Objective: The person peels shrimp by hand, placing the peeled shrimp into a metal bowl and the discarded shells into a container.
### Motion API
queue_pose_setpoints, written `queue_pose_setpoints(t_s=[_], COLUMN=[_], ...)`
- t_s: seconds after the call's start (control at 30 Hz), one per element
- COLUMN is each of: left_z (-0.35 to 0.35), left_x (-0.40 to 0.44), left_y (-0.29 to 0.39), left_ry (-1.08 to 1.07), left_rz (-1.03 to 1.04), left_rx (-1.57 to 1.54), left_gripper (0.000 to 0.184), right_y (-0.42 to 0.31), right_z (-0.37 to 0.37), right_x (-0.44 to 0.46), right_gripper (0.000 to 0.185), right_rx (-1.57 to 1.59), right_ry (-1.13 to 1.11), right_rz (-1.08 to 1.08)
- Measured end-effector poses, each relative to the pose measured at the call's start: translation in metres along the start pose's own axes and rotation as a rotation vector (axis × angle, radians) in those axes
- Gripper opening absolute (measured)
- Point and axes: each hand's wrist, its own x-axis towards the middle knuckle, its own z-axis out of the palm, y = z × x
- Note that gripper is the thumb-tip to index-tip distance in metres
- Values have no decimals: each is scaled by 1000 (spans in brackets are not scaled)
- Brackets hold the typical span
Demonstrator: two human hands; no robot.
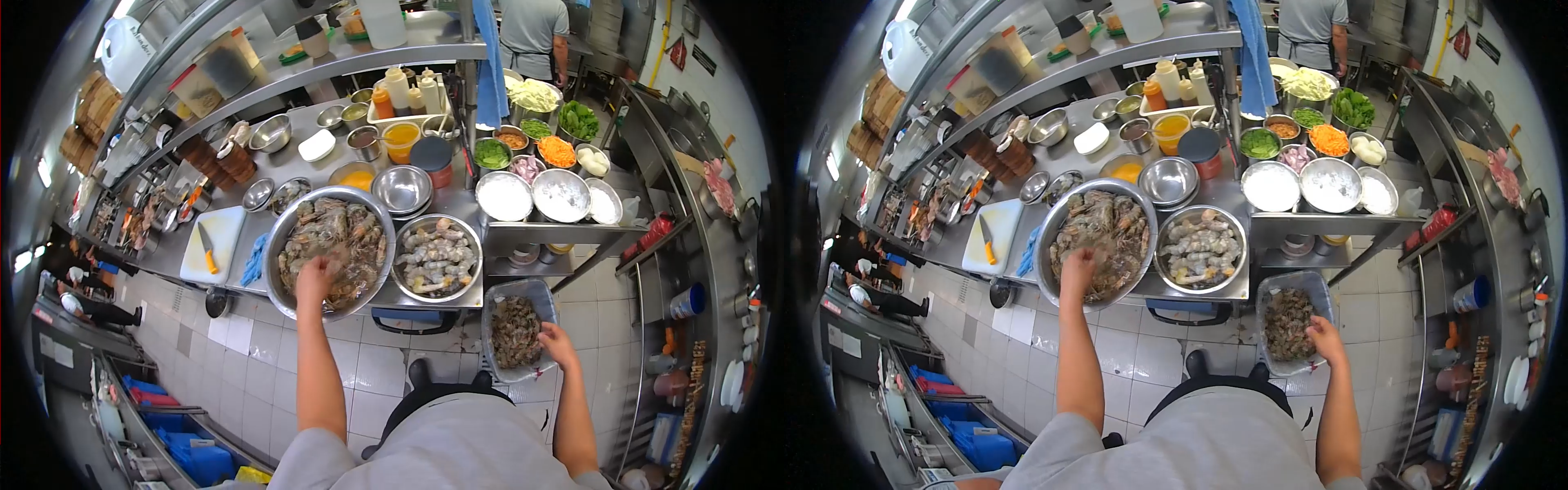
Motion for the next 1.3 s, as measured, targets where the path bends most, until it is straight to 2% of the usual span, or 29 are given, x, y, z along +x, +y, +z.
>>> queue_pose_setpoints(t_s=[0.07, 0.13, 0.17, 0.2, 0.27, 0.33, 0.4, 0.43, 0.5, 0.53, 0.63, 0.67, 0.73, 0.8, 0.87, 0.93, 1.0, 1.07, 1.13, 1.17, 1.2, 1.23, 1.27, 1.3], left_z=[4, 4, 10, 10, 10, 9, 2, -5, -24, -31, -49, -52, -55, -51, -36, -18, 18, 67, 92, 110, 130, 130, 129, 137], left_x=[-1, -11, -18, -18, -14, -13, -14, -13, -14, -12, -6, -4, -3, -10, -22, -37, -46, -59, -81, -92, -101, -108, -115, -120], left_y=[-33, -45, -47, -45, -40, -51, -54, -51, -45, -44, -29, -19, 11, 52, 100, 145, 175, 196, 227, 235, 240, 251, 259, 261], left_ry=[-60, -230, -232, -230, -369, -362, -273, -277, -241, -242, -158, -160, -203, -272, -407, -662, -854, -1002, -1102, -1025, -1064, -1039, -1009, -1018], left_rz=[-39, 186, 197, 193, 64, 88, 40, 46, -71, -70, -97, -96, -11, 17, 198, 255, 326, 375, 383, 497, 448, 436, 420, 423], left_rx=[57, 264, 359, 358, 324, 328, 85, 87, -214, -214, -759, -760, -979, -1012, -972, -960, -810, -799, -791, -744, -830, -747, -664, -668], left_gripper=[25, 28, 32, 32, 33, 36, 35, 35, 29, 29, 30, 30, 34, 39, 45, 53, 65, 71, 76, 80, 81, 80, 78, 78], right_y=[-8, -8, -8, -8, -7, -7, -13, -18, -31, -38, -50, -55, -74, -113, -179, -224, -258, -264, -244, -227, -212, -205, -193, -178], right_z=[-3, -3, 0, 1, 5, 13, 18, 21, 25, 26, 24, 25, 28, 34, 43, 46, 51, 53, 53, 50, 47, 42, 37, 32], right_x=[-4, -5, -3, -1, 2, 9, 11, 10, 4, 3, 2, 3, 2, -3, -24, -35, -44, -39, -25, -16, -12, -15, -15, -11], right_gripper=[43, 40, 40, 39, 38, 37, 36, 36, 36, 36, 38, 38, 43, 50, 54, 57, 58, 57, 51, 49, 47, 35, 35, 29], right_rx=[-7, -18, -21, -42, -67, -73, -74, -76, -29, 14, -6, -5, 121, 21, -48, -302, -370, -468, -459, -373, -285, -220, -226, -106], right_ry=[-26, -46, -52, -71, -89, -87, -87, -88, -89, -95, -109, -107, -80, -11, 51, 106, 73, 24, -41, -75, -111, -116, -105, -127], right_rz=[7, 67, 63, 59, 54, 1, -2, -1, 12, 20, -3, -3, -134, -394, -486, -755, -888, -931, -754, -654, -556, -516, -509, -389])
